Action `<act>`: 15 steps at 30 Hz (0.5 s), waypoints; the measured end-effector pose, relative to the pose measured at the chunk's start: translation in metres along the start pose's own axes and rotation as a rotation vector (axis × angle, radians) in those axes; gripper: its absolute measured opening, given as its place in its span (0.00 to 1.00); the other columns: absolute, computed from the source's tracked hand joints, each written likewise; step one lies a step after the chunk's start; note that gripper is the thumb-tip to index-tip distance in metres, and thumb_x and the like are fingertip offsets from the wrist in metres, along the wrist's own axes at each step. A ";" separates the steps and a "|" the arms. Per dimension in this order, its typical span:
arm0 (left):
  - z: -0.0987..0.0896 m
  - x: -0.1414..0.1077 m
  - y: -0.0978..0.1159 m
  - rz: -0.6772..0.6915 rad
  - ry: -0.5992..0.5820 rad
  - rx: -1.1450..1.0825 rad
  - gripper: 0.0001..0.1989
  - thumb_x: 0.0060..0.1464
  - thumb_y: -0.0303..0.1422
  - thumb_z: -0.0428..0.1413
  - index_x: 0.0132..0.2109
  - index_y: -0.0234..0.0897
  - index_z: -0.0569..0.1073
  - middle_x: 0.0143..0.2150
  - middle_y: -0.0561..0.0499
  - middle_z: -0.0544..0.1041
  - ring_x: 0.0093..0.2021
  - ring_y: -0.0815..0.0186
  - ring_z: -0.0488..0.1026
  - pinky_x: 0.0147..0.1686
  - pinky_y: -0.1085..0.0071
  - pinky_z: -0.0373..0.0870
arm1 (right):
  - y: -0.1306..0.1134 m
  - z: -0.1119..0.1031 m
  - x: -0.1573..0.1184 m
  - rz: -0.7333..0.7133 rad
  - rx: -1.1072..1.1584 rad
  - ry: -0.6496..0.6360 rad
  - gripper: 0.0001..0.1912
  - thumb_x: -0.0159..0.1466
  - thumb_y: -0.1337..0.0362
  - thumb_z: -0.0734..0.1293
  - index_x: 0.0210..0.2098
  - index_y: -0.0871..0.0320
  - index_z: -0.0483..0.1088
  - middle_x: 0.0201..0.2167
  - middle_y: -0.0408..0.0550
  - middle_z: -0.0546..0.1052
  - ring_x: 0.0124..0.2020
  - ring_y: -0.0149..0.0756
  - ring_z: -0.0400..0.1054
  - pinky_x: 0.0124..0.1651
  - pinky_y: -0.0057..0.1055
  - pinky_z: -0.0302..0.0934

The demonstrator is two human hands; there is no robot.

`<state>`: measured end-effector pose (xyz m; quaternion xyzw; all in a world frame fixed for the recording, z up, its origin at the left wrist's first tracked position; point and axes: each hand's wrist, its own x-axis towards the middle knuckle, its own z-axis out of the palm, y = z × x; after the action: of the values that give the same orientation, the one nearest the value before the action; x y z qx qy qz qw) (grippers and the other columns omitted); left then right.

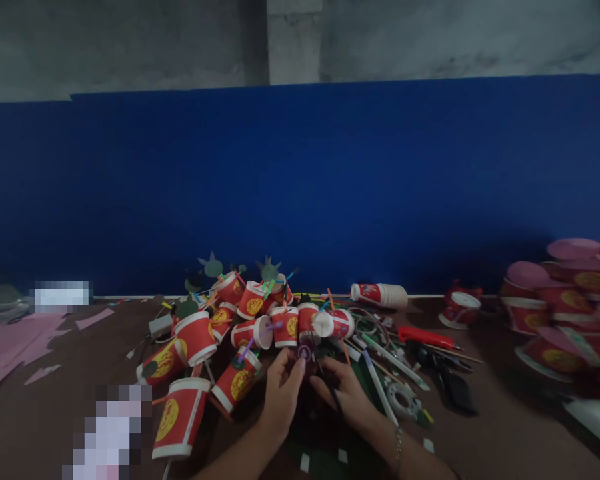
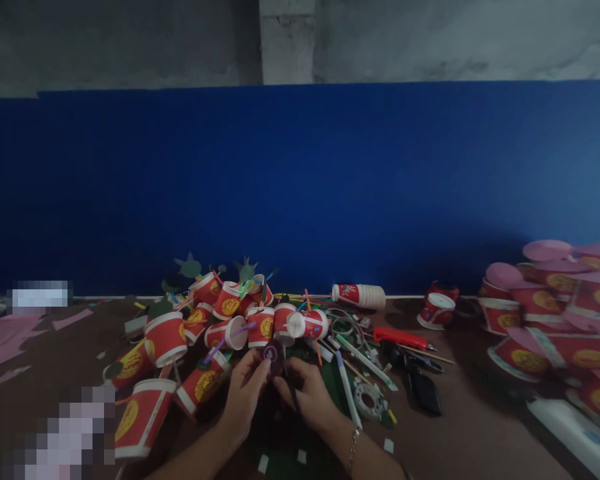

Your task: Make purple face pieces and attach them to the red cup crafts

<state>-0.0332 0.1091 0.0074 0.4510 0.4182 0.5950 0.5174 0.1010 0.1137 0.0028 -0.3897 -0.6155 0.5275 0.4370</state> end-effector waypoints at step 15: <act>0.000 0.001 0.004 -0.081 0.026 -0.006 0.15 0.45 0.41 0.58 0.23 0.35 0.64 0.19 0.60 0.61 0.18 0.76 0.53 0.20 0.78 0.51 | -0.004 0.005 -0.002 0.037 0.065 -0.097 0.15 0.53 0.55 0.70 0.30 0.59 0.66 0.19 0.38 0.67 0.17 0.26 0.63 0.19 0.21 0.59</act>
<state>-0.0345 0.1098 0.0116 0.4245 0.4409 0.5807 0.5369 0.0972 0.1096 0.0058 -0.3604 -0.6111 0.5735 0.4095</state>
